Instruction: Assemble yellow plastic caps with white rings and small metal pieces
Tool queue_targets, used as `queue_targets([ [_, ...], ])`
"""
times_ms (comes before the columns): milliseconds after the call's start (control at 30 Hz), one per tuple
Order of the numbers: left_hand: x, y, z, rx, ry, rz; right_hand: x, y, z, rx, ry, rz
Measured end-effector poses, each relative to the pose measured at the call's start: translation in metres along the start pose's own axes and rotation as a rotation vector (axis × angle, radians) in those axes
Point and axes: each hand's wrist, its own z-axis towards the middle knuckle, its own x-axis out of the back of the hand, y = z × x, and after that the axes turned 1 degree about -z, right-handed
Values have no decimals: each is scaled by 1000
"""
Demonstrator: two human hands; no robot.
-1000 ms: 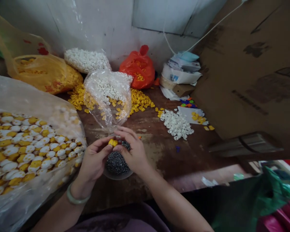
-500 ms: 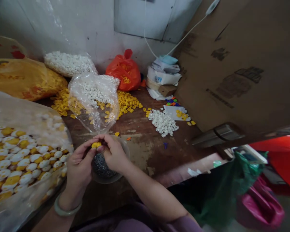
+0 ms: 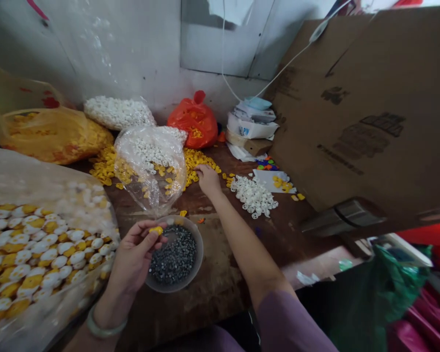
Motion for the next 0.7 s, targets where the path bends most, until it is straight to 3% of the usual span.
queue_targets([
  [100, -1, 0, -1, 12, 1, -5, -10, -35, -5, 188, 37, 14],
  [200, -2, -1, -1, 16, 8, -7, -31, -64, 0, 362, -178, -150],
  [267, -2, -2, 0, 30, 19, -10, -50, -73, 12, 340, -328, -288],
  [333, -2, -1, 0, 48, 18, -8, -68, -77, 27, 285, -392, -353],
  [500, -1, 0, 0, 73, -29, -19, -100, -72, 62, 250, -440, -396],
  [700, 0, 1, 3, 63, -28, -68, -112, -66, 72, 203, -437, -372],
])
